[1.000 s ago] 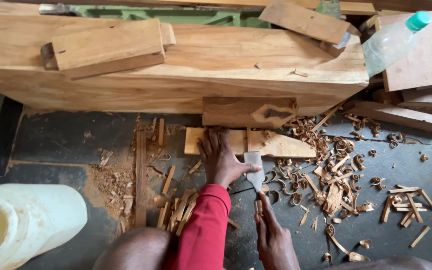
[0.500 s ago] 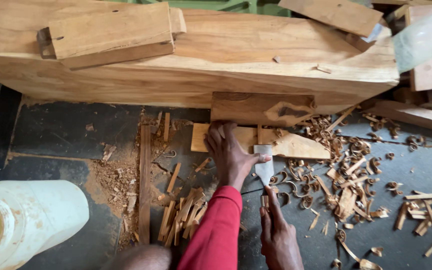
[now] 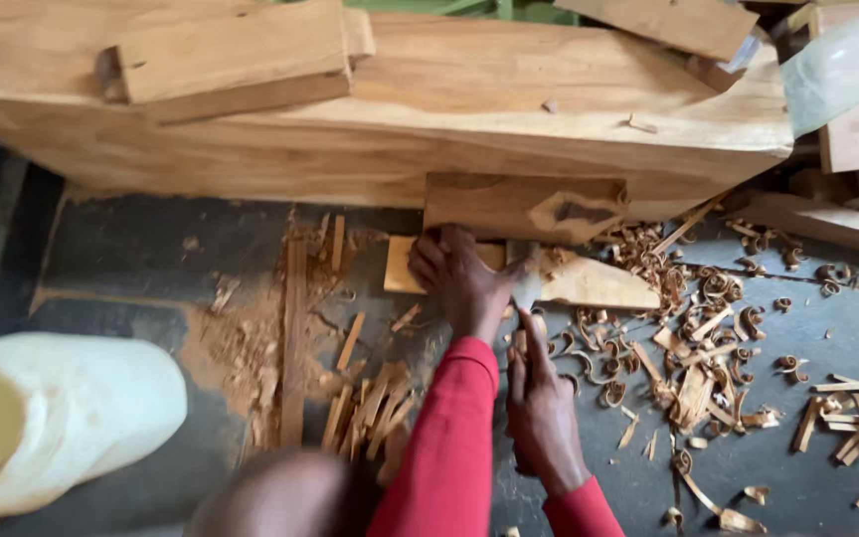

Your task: The person carves a small piece of wood using a chisel and a mallet. They hold the wood steady with one hand while striking the chisel with the mallet to shape the piece. Wood shavings accumulate on the floor around the work area.

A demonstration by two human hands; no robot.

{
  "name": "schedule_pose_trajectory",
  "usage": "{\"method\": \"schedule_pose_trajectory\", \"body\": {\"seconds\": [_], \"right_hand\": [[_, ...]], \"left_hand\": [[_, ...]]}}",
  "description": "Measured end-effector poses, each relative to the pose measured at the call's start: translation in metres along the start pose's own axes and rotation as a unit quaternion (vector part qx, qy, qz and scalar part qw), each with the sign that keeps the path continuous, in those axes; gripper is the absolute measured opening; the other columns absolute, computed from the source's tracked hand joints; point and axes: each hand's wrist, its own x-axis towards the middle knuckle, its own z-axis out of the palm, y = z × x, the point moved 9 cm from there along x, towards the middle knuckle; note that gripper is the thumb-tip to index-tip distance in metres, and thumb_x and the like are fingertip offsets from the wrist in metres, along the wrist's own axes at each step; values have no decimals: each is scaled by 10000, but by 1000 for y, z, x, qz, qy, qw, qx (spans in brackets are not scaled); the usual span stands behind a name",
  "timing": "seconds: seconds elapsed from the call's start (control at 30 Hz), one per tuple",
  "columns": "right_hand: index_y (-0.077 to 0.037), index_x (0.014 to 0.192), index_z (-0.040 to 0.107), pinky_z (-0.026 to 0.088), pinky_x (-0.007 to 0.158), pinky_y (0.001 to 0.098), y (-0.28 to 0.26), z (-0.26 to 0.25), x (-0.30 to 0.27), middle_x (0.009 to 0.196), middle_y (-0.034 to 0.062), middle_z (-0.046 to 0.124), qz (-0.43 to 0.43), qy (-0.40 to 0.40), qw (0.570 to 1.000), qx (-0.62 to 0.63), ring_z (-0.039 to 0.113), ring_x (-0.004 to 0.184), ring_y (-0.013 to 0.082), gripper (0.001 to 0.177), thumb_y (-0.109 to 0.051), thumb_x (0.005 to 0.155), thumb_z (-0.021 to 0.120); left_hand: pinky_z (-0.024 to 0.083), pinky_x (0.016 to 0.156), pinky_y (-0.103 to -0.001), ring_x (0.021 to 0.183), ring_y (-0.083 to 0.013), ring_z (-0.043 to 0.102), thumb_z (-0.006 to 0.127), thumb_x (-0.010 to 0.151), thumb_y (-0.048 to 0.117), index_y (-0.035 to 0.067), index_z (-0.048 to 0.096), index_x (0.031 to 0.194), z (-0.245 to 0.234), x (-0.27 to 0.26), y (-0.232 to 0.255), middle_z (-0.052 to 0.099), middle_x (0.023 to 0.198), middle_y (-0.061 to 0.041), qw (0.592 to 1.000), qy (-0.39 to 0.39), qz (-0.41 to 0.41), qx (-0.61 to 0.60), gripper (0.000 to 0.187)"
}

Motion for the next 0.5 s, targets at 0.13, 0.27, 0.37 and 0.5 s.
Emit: {"method": "schedule_pose_trajectory", "body": {"seconds": [0.13,0.27,0.37,0.5], "right_hand": [[-333,1572,381,487,399,383,10,-7,-9,521,117,571,16,1,997,75,554,397,180,578,-224,1020,515],[-239,1589,325,456,338,306,20,-36,-32,569,10,545,-57,80,943,317,521,403,106,576,-184,1026,435],[-252,1618,285,402,318,291,41,-52,-50,539,38,515,-38,104,935,336,469,369,121,618,-212,1025,455],[-330,1593,345,420,340,339,73,-58,-58,535,83,541,101,31,977,185,492,381,170,617,-257,1006,519]], "left_hand": [[246,1102,-636,1277,-479,453,928,680,492,46,556,1219,-10,2,-8,570,1242,-233,990,3,110,-85,792],[377,1053,-535,1204,-416,522,796,808,266,89,601,1199,-18,-7,-16,578,1231,-204,990,16,71,-118,471],[375,1060,-531,1165,-390,531,803,777,220,106,650,1092,-17,-16,-2,634,1151,-146,992,29,99,-70,368],[365,1039,-526,1130,-362,536,848,737,245,125,701,995,-19,-14,19,667,1054,-124,993,13,110,-47,320]]}}
